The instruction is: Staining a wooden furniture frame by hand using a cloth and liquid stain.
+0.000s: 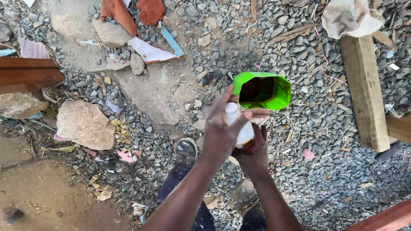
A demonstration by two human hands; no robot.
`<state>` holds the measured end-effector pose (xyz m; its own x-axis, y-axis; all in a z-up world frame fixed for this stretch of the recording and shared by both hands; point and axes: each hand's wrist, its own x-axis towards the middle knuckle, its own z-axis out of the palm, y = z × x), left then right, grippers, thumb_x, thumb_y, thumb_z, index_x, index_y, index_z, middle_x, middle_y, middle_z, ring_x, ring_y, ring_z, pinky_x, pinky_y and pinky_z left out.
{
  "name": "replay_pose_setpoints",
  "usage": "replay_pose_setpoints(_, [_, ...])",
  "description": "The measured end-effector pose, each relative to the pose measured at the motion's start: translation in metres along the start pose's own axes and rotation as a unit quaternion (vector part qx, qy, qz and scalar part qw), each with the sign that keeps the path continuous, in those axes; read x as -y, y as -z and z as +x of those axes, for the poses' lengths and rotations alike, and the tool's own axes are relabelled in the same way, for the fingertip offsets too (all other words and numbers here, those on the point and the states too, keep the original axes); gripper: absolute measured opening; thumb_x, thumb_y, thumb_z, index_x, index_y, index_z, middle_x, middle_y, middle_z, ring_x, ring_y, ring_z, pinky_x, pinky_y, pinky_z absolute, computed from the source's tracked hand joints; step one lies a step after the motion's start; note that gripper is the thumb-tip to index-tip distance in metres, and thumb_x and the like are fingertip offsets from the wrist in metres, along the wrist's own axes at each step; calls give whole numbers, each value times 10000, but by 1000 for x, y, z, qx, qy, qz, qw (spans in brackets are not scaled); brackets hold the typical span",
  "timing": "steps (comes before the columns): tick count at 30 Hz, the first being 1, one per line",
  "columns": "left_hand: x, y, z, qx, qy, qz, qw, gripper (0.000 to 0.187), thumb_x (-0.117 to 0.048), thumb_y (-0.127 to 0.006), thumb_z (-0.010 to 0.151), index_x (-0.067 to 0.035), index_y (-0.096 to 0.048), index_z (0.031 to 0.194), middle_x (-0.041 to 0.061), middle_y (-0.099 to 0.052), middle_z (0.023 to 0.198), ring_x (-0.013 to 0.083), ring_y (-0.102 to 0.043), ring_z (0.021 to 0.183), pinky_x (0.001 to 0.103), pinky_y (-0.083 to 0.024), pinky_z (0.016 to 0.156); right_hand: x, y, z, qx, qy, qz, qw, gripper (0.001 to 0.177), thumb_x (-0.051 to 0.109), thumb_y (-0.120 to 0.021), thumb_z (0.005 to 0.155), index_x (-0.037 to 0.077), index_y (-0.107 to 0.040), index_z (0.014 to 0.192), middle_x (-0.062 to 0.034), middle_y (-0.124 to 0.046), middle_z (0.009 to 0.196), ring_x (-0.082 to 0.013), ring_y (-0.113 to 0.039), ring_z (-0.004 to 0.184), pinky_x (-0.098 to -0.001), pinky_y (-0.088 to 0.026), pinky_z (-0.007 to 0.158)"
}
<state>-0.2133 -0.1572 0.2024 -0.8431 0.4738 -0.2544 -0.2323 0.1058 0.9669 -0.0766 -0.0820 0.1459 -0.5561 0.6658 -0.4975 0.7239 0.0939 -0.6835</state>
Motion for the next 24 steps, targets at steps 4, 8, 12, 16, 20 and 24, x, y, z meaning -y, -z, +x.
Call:
replay_pose_setpoints(4, [-20, 23, 0, 188, 60, -32, 980, 444, -103, -569, 997, -20, -548, 1433, 238, -544, 1416, 419, -467, 1394, 597, -335, 1187, -16, 13, -6, -2, -29, -2, 1000, 787, 57, -984, 539, 148, -638, 1240, -230, -419, 1372, -474, -347, 1413, -523, -363, 1161])
replay_pose_setpoints(8, [-5, 28, 3, 277, 49, 218, 934, 283, -124, -582, 987, -125, -716, 1236, 128, -651, 1182, 327, -645, 1129, 466, -584, 928, -42, 27, -11, -30, 33, -86, 995, 753, 222, -1010, 501, 153, -641, 1154, -165, -447, 1309, -489, -574, 1180, -553, -564, 943])
replay_pose_setpoints(12, [-6, 24, 6, 351, 118, 344, 863, 382, -353, -491, 1053, -134, -661, 1315, 159, -619, 1201, 329, -661, 1064, 500, -588, 921, -58, 32, -20, 5, 27, -122, 992, 693, 215, -993, 518, 206, -673, 1132, -115, -452, 1277, -489, -641, 1081, -556, -627, 846])
replay_pose_setpoints(16, [-32, 27, 9, 446, 75, 272, 849, 459, -121, -627, 941, -119, -591, 1399, 163, -494, 1387, 457, -527, 1264, 630, -491, 1061, -40, 44, -25, 18, -14, -4, 1000, 779, -11, -927, 561, 76, -590, 1258, -214, -334, 1357, -507, -554, 1215, -548, -576, 999])
replay_pose_setpoints(20, [-31, 34, 10, 437, 65, 202, 874, 395, -18, -523, 972, 1, -619, 1355, 193, -555, 1269, 356, -620, 1078, 455, -582, 915, -77, 45, -27, -54, 70, -26, 996, 733, 98, -1020, 453, 80, -639, 1080, -140, -368, 1219, -379, -587, 1142, -446, -576, 882])
replay_pose_setpoints(24, [9, 13, 2, 363, 44, 242, 899, 331, -291, -459, 1034, -38, -659, 965, 90, -693, 1071, 171, -639, 725, 323, -555, 605, -58, 49, -31, 17, -9, -113, 993, 710, 75, -931, 583, 47, -616, 1219, -101, -666, 1199, -356, -147, 1533, -422, -310, 1216])
